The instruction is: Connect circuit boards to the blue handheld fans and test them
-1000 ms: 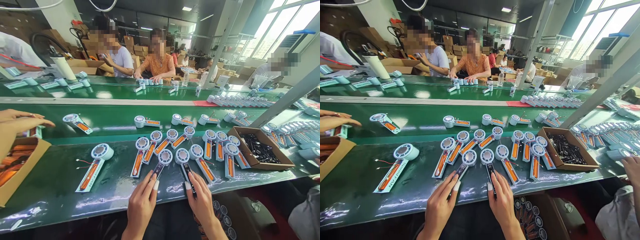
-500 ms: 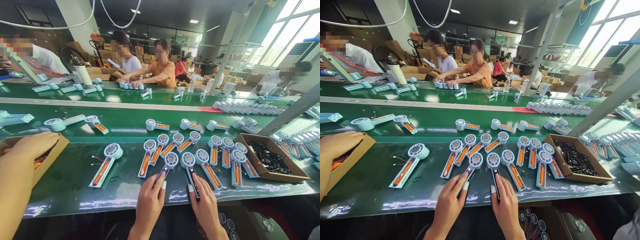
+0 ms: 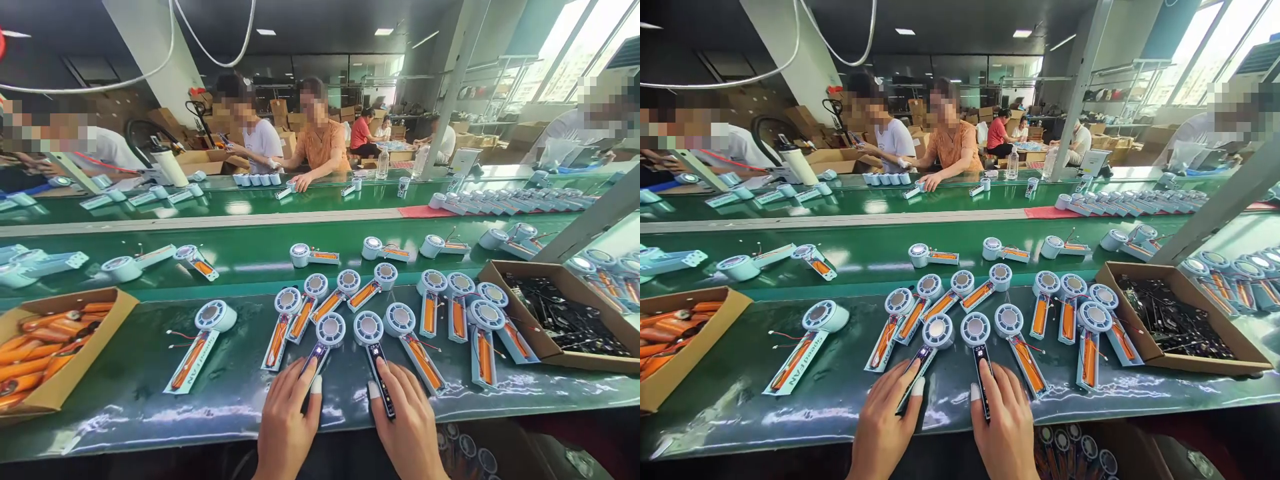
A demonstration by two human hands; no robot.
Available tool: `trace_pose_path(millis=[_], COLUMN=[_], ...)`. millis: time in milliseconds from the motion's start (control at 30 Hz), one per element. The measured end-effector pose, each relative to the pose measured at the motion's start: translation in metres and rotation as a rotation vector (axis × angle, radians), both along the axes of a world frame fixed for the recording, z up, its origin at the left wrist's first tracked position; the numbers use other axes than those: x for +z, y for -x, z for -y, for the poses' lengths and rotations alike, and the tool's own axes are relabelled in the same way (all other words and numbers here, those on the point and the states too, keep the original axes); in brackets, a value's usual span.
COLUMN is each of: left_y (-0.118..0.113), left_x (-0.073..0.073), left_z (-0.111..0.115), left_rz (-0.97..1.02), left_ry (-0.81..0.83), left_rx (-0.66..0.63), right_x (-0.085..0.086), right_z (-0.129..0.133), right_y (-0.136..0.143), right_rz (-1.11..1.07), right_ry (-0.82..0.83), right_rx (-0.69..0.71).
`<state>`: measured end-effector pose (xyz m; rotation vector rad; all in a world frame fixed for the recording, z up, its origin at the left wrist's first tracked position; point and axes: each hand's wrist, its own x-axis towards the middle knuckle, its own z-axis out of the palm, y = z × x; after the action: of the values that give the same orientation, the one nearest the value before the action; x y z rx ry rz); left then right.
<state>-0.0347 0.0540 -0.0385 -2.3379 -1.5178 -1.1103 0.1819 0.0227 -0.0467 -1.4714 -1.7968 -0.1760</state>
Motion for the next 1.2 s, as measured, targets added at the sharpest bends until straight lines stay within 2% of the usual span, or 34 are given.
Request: trace_pose_path(millis=[267,367,467,767,933,1200], left_y=[-0.001,0.000,-0.001,-0.004,-0.002,-0.005], left_x=[0.005,0.008,0.009,0.005,0.003,0.004], left_z=[-0.001,-0.001,-0.001,-0.001,-0.002,0.000], left_rz=[-0.086,-0.130,-0.160,-0.118,-0.114,0.002], left_ry=[0.004,-0.004,-0.012,-0.016,-0.024,0.039], left_rx=[0.006,-0.007,-0.015,0.003,-0.012,-0.029], right_x=[-0.024,-0.028,-0.027,-0.021,-0.017,-0.008], right_z=[-0.002,-0.002,-0.002,-0.002,-0.003,-0.001], right_y=[-0.006,-0.005,-0.003,-0.003,-0.006,0.001], right_rz=[0.020,-0.008,-0.037,-0.039,0.039,-0.006], right_ry=[0.003,0.001,0.004,0.008,-0.026,-0.005], right_rx=[0.020,-0.005,-0.042,-0.034,0.003,-0.031])
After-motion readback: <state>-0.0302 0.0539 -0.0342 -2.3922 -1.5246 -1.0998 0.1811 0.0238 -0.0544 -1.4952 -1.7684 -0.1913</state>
